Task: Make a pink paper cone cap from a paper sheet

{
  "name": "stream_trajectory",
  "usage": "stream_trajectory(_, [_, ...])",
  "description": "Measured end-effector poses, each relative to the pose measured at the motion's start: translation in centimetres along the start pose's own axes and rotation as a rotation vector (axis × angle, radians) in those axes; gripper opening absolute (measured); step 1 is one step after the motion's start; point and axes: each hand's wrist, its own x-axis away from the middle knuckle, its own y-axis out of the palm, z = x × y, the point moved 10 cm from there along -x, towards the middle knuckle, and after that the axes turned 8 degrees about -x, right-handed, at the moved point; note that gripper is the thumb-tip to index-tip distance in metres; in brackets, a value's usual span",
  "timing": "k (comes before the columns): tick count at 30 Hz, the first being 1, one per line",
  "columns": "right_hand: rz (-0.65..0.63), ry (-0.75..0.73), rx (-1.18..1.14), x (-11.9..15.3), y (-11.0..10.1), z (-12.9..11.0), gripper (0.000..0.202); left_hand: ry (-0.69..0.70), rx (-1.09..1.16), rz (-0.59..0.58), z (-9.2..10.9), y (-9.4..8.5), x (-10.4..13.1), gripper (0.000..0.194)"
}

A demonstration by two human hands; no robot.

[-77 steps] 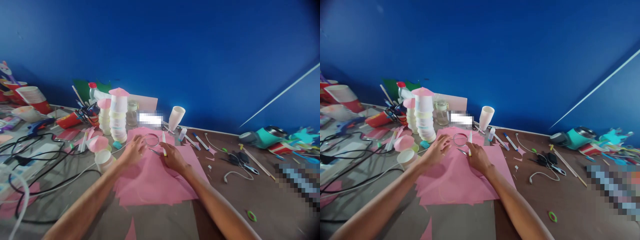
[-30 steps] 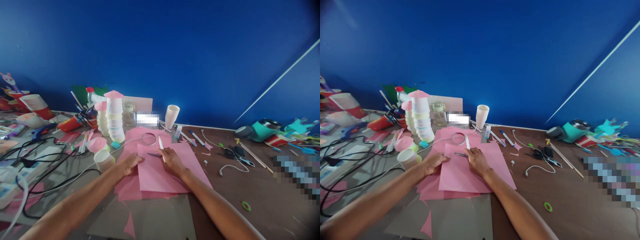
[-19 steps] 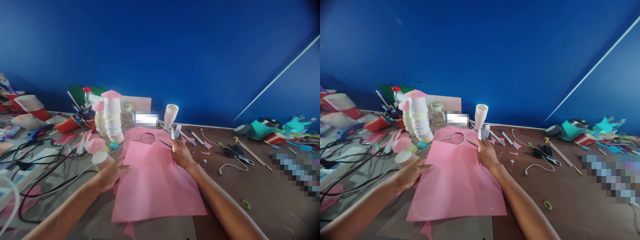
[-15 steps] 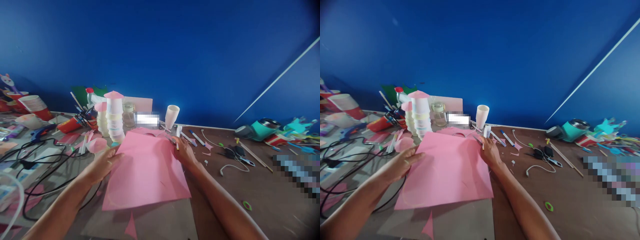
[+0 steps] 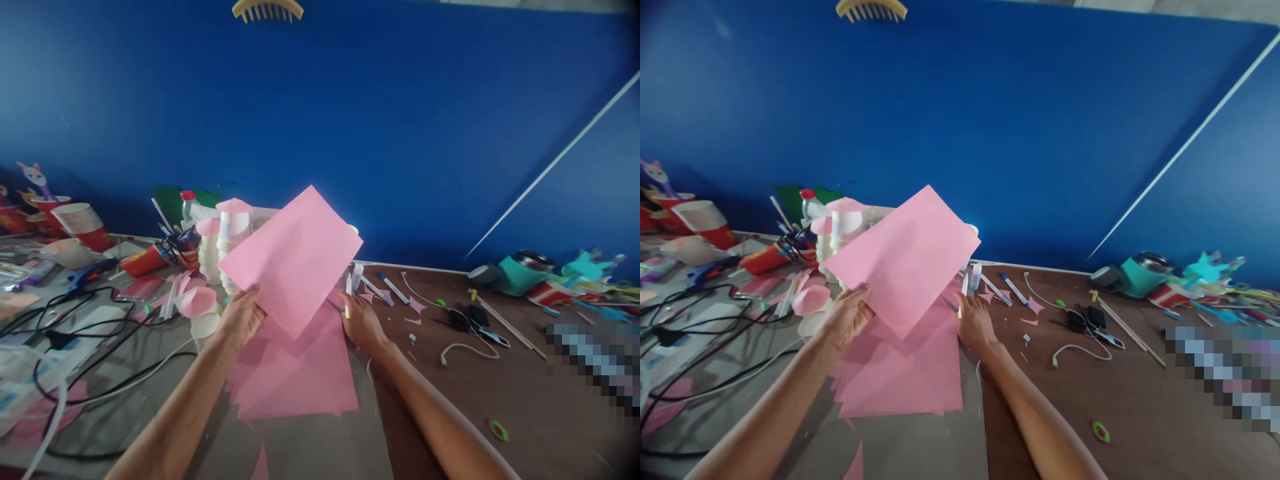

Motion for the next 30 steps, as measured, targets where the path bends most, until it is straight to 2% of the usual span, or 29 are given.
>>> stream_trajectory(4, [0.027,0.029,0.001,0.0,-1.0,0.0,0.055,-0.063,0.075,-0.021,-2.9,0.7,-0.9,0.019])
stream_trajectory(8, [0.03,0.019,0.01,0.1,-1.6,-0.5,0.051,-0.084,0.105,-0.064,-4.2,0.5,-1.5,0.015])
stream_trajectory(11, [-0.07,-0.035,0.051,0.3,-0.8,-1.7,0.051,-0.078,0.121,-0.081,-4.4,-0.1,-2.0,0.012])
stream_trajectory(15, [-0.165,-0.066,0.089,0.6,0.0,-3.3,0.052,-0.072,0.133,-0.105,-4.6,-0.9,-2.5,0.019])
stream_trajectory(22, [-0.452,-0.147,0.167,2.0,2.8,-6.1,0.045,-0.12,0.198,-0.161,-5.6,-0.6,-1.8,0.034])
stream_trajectory(27, [-0.499,-0.204,0.164,2.4,3.8,-7.7,0.025,-0.19,0.245,-0.176,-7.0,-0.1,-1.5,0.037])
stream_trajectory(30, [-0.503,-0.208,0.157,2.5,3.9,-7.8,0.029,-0.194,0.274,-0.187,-7.3,-0.4,-1.9,0.036])
